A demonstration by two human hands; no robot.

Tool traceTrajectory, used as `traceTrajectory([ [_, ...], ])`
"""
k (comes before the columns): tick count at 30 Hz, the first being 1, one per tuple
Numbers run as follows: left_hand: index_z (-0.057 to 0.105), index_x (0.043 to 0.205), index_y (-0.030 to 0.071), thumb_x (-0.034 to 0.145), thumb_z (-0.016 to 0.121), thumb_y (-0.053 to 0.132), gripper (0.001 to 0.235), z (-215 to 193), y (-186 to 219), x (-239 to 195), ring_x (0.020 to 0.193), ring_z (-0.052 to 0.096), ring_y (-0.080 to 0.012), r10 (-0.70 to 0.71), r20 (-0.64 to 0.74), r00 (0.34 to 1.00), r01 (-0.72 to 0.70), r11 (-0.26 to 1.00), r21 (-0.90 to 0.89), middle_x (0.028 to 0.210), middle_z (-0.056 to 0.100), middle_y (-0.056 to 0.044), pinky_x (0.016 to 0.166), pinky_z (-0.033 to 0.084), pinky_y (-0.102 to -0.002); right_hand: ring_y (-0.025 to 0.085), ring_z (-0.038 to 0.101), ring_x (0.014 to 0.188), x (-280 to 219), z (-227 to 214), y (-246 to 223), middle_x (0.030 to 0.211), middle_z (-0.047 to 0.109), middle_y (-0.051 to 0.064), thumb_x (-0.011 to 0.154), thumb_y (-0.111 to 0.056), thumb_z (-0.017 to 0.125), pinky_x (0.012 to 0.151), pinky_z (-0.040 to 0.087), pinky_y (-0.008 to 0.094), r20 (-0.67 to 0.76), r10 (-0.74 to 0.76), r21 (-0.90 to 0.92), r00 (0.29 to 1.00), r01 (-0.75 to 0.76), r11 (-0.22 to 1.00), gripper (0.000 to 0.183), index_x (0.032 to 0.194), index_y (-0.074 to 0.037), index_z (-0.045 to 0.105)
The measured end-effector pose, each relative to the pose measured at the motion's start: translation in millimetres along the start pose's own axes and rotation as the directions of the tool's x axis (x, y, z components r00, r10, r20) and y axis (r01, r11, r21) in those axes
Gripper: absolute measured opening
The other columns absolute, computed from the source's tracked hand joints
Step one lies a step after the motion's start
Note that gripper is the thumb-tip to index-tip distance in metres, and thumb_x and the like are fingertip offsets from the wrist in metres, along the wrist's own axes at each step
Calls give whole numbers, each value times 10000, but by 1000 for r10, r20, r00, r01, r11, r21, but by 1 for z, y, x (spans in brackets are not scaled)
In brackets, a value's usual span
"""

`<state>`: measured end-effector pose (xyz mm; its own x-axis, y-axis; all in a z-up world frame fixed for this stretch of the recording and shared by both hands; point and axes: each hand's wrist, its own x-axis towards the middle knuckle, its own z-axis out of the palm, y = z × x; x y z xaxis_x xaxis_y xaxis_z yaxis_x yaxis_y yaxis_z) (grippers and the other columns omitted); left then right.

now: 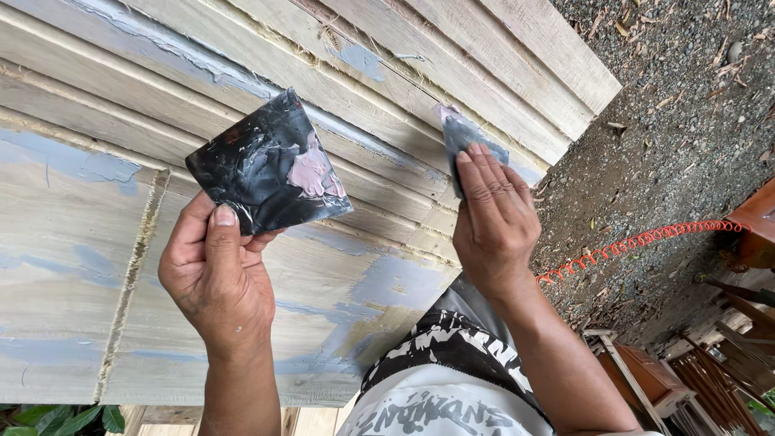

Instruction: The person uses two putty knives to apply a gray paste to the grooves and surface of a wooden panel. They repeatedly scoop filler from a bucket and spread it across the wood, working along the grooves and flat areas.

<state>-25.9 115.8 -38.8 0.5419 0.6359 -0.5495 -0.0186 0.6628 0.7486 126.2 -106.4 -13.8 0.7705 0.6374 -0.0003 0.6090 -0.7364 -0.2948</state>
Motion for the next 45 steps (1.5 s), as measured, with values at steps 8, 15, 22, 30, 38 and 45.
traceTrajectory([
  [8,596,1324,-156,1138,544,3,250,-3,0,2,905,739,-220,7,-14,1000,-7,1000,0,1090,701,-214,809,681,-379,123,730,890,39,-33,33,997,783,102,1072,-5,693,772,575,276,159,338,188,928,-365,912,173,1235,-35,741],
  [15,593,1313,-157,1136,537,-8,239,-9,1,2,911,741,-219,10,-40,999,-10,1000,-15,1095,701,-218,815,683,-381,137,710,874,62,-35,29,980,779,89,1033,3,717,790,553,293,228,243,112,943,-273,955,181,1207,-36,750],
  [22,605,1346,-149,1140,534,-20,253,-15,3,5,909,736,-213,14,-48,999,-16,999,-41,1104,703,-215,826,680,-378,173,678,807,51,-44,12,946,777,75,1039,-1,733,721,523,301,217,317,73,923,-339,938,174,1191,-73,774],
  [30,603,1327,-149,1139,550,-14,237,-19,7,6,925,744,-227,33,-68,997,-36,998,-44,1114,702,-220,830,682,-394,260,706,1263,26,-24,-1,1248,740,173,1051,51,692,1094,595,364,24,102,111,994,-104,988,214,1252,-13,730],
  [38,603,1271,-171,1138,554,-21,206,-22,9,8,926,746,-232,33,-61,998,-36,998,-46,1113,701,-236,826,681,-391,324,655,1286,18,16,-15,1294,709,203,961,98,692,1172,502,479,30,-33,-20,999,33,999,312,1255,-1,719],
  [45,603,1295,-174,1147,549,-24,217,-23,12,11,930,740,-220,42,-58,997,-44,998,-35,1116,698,-216,830,681,-389,330,621,1344,14,16,-21,1351,671,202,961,137,672,1201,491,491,22,-61,-16,998,61,998,373,1307,-3,682],
])
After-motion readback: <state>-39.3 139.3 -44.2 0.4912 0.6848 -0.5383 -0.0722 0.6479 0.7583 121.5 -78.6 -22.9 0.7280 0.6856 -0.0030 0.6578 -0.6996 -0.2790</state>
